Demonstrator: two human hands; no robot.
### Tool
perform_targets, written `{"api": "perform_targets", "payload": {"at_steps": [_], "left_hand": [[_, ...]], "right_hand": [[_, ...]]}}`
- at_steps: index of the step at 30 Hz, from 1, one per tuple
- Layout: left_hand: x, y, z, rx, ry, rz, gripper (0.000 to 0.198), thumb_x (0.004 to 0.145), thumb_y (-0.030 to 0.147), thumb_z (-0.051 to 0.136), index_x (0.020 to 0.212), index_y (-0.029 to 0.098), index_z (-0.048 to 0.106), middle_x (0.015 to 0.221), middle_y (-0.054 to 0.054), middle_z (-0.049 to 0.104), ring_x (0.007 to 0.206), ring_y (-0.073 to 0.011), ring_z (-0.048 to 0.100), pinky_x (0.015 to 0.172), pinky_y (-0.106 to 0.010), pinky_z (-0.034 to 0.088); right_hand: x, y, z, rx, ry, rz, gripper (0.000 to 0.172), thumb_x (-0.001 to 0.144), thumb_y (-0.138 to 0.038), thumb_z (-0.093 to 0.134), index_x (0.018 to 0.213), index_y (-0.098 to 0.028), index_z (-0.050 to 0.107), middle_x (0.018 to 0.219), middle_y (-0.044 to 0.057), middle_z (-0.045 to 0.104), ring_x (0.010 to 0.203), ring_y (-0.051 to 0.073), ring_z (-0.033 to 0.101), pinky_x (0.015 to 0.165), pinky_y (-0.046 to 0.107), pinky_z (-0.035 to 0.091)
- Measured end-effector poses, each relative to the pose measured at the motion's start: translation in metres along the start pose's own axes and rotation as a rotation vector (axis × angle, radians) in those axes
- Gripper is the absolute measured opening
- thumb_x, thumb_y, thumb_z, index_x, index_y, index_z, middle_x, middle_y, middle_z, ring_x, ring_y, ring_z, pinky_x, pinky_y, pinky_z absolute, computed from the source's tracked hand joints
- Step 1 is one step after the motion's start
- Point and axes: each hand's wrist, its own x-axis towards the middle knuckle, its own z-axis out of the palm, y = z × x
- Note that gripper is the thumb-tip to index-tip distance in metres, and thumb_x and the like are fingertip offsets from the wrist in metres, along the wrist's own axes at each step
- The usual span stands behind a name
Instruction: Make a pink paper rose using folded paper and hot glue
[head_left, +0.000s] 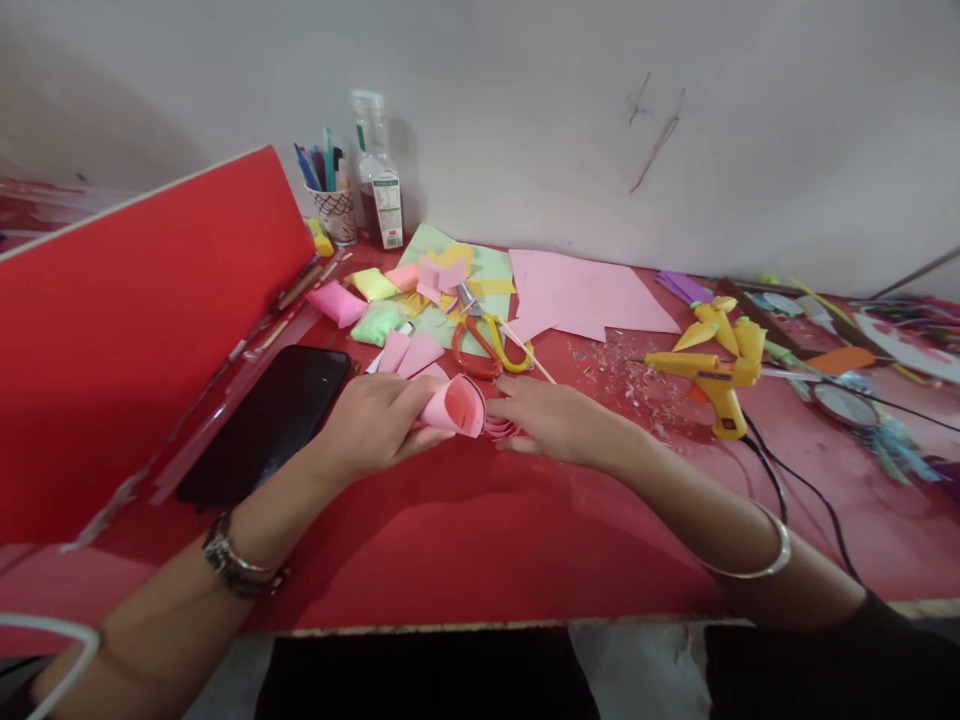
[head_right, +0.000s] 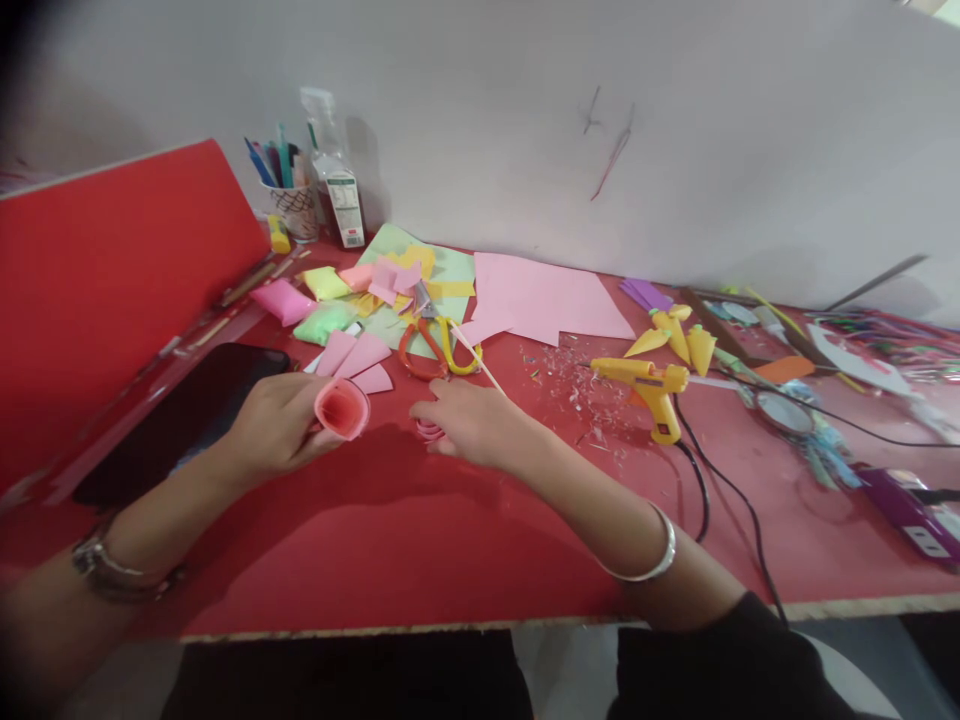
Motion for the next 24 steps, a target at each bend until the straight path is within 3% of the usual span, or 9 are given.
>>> {"api": "perform_targets", "payload": {"at_steps": [9, 15, 24], "left_hand": [[0.0011, 0.0002, -0.0008, -0.026, 0.030, 0.021, 0.056, 0.088, 0.045, 0.013, 0.069, 0.014, 0.055, 0.041, -0.001, 0.052, 0.035, -0.0133, 0.046, 0.037, -0.023, 0.033], [0.0015, -0.0003, -0.0020, -0.015, 0.021, 0.031, 0.056, 0.088, 0.046, 0.012, 0.065, 0.015, 0.052, 0.040, 0.000, 0.049, 0.035, -0.0127, 0.044, 0.038, -0.022, 0.034], [0.0009, -0.0006, -0.0007, -0.013, 0.041, 0.056, 0.053, 0.089, 0.044, 0.013, 0.069, 0.013, 0.052, 0.040, 0.000, 0.047, 0.035, -0.0122, 0.041, 0.038, -0.021, 0.033]], "right_hand": [[0.0010, 0.0039, 0.0011, 0.036, -0.023, -0.060, 0.040, 0.078, -0.016, 0.051, 0.118, -0.017, 0.045, 0.105, 0.010, 0.052, 0.092, 0.019, 0.050, 0.071, 0.028, 0.040], [0.0016, 0.0026, -0.0004, 0.007, -0.045, -0.082, 0.031, 0.079, -0.014, 0.048, 0.110, -0.020, 0.052, 0.097, 0.007, 0.052, 0.082, 0.016, 0.052, 0.062, 0.025, 0.039], [0.0016, 0.0044, 0.0018, -0.038, -0.026, -0.069, 0.026, 0.081, -0.019, 0.048, 0.106, -0.016, 0.053, 0.099, 0.008, 0.054, 0.085, 0.018, 0.052, 0.064, 0.026, 0.039]]}}
